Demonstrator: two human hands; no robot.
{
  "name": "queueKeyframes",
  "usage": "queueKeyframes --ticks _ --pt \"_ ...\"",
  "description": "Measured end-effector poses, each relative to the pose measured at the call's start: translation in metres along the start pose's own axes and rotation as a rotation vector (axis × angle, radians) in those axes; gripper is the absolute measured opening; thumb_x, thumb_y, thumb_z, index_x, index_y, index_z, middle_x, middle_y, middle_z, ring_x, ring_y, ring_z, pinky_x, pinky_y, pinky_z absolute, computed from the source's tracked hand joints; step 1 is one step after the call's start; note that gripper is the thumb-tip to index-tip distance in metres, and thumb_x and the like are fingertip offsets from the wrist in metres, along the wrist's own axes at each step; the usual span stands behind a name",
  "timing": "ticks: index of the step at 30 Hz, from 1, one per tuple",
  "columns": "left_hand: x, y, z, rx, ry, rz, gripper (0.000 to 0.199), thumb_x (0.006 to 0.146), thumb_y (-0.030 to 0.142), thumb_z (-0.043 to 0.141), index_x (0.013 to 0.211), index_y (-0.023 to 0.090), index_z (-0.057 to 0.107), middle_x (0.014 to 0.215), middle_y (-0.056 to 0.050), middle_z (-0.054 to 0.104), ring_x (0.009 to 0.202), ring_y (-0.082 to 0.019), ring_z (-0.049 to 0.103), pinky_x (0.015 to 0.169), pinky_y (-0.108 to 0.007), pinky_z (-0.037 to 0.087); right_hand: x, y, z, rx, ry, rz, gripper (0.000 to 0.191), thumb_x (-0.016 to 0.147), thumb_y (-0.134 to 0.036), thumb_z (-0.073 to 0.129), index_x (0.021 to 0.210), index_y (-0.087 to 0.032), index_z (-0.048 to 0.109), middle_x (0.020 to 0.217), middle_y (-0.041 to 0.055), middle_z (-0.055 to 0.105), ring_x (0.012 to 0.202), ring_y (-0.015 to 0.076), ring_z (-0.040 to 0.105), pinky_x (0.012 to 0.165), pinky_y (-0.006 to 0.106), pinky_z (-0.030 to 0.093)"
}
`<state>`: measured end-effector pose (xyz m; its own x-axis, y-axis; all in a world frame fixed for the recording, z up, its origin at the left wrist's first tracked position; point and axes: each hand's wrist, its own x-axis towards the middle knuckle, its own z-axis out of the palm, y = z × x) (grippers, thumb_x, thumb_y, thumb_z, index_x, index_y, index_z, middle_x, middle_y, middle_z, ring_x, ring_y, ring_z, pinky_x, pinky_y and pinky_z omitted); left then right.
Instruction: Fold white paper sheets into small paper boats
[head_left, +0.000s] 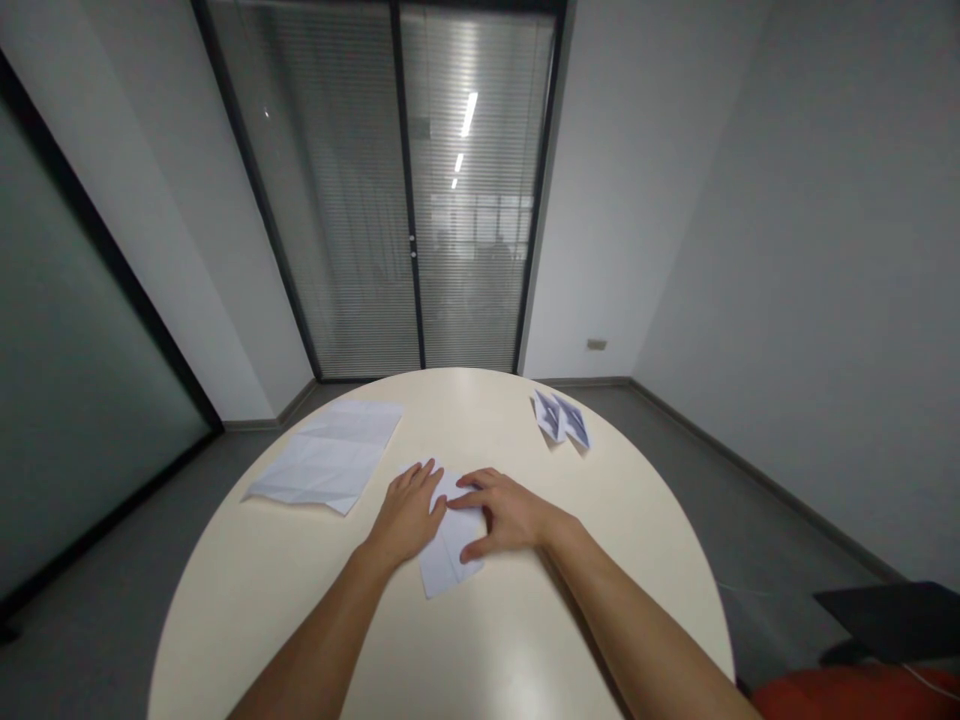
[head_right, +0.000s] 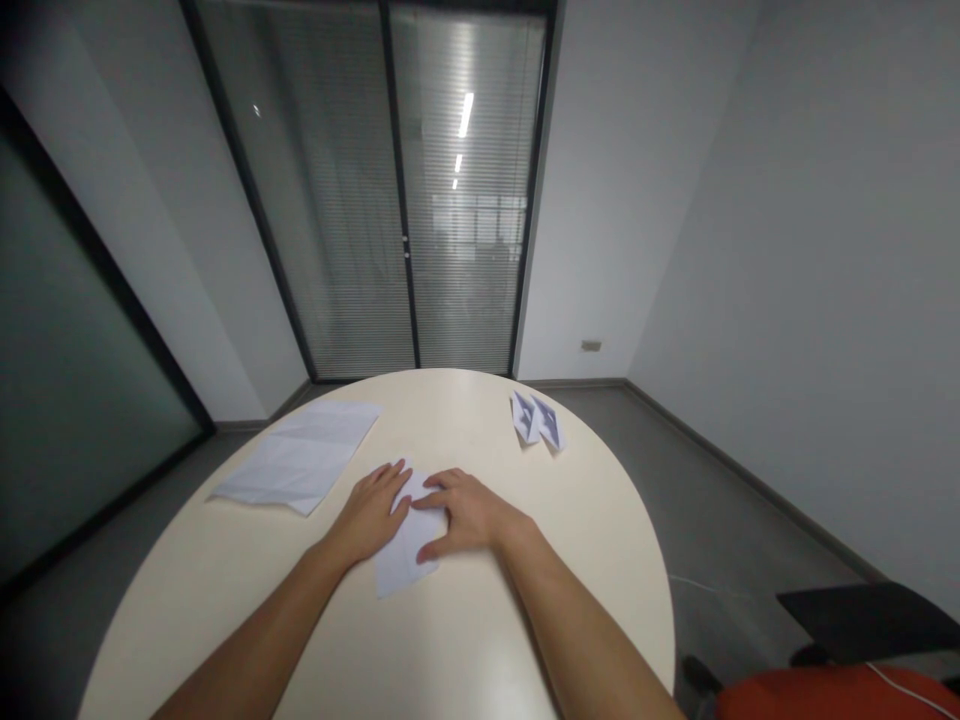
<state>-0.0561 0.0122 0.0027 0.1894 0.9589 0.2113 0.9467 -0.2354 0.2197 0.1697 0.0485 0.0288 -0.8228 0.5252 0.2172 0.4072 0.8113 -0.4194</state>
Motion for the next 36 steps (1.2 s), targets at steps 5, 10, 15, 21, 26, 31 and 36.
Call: queueKeyframes --ticks 5,10,15,21,26,31,36 --pt "0.000 0.001 -0.001 -0.006 -0.019 0.009 0.050 0.101 0.033 0.041 0.145 0.016 0.055 0.159 -0.013 0.046 0.148 -0.031 0.040 0.122 -0.051 0.031 0.000 0.001 0.002 -0.029 0.002 0.042 0.089 0.065 -0.071 0.083 0.140 -0.025 0.064 0.147 0.0180 0.056 0.135 0.0346 0.050 0.116 0.049 0.035" --pt "-0.002 0.002 -0.002 -0.020 -0.036 0.007 0.052 0.100 0.037 0.043 0.147 0.017 0.053 0.162 -0.014 0.041 0.151 -0.032 0.036 0.124 -0.053 0.027 0.001 0.005 0.004 -0.046 0.011 0.038 0.092 0.064 -0.075 0.081 0.140 -0.025 0.064 0.147 0.0174 0.056 0.136 0.0347 0.050 0.117 0.050 0.032" --pt "-0.005 0.002 -0.002 -0.021 -0.063 0.020 0.058 0.099 0.043 0.048 0.151 0.017 0.050 0.164 -0.015 0.036 0.153 -0.034 0.031 0.124 -0.054 0.025 0.000 0.008 0.005 -0.035 0.031 0.036 0.093 0.064 -0.074 0.081 0.141 -0.024 0.063 0.148 0.0172 0.056 0.137 0.0349 0.048 0.117 0.051 0.032" --pt "-0.006 -0.002 -0.003 -0.043 -0.071 0.033 0.061 0.097 0.046 0.052 0.151 0.020 0.049 0.165 -0.014 0.035 0.154 -0.033 0.030 0.124 -0.056 0.025 -0.003 0.009 0.001 -0.019 0.041 0.048 0.090 0.068 -0.073 0.079 0.139 -0.021 0.064 0.147 0.0182 0.056 0.136 0.0342 0.050 0.116 0.049 0.036" --pt "-0.008 -0.002 -0.003 -0.034 -0.093 0.043 0.063 0.096 0.047 0.052 0.153 0.023 0.046 0.166 -0.013 0.032 0.155 -0.033 0.026 0.124 -0.056 0.023 -0.003 0.011 0.000 -0.021 0.046 0.054 0.090 0.068 -0.073 0.080 0.140 -0.022 0.063 0.147 0.0175 0.056 0.136 0.0352 0.049 0.115 0.051 0.037" --pt "-0.009 0.001 -0.004 -0.017 -0.085 0.032 0.061 0.099 0.050 0.048 0.153 0.023 0.047 0.166 -0.013 0.032 0.154 -0.036 0.027 0.123 -0.058 0.023 -0.003 0.009 -0.002 -0.020 0.039 0.058 0.086 0.070 -0.070 0.080 0.140 -0.022 0.064 0.147 0.0171 0.057 0.136 0.0354 0.049 0.115 0.050 0.037" --pt "-0.010 0.003 -0.005 -0.006 -0.106 0.045 0.063 0.099 0.050 0.047 0.155 0.019 0.044 0.166 -0.015 0.032 0.154 -0.036 0.027 0.124 -0.056 0.024 -0.002 0.007 -0.004 -0.047 0.045 0.063 0.079 0.077 -0.065 0.078 0.138 -0.018 0.065 0.144 0.0176 0.059 0.134 0.0345 0.051 0.114 0.049 0.039"
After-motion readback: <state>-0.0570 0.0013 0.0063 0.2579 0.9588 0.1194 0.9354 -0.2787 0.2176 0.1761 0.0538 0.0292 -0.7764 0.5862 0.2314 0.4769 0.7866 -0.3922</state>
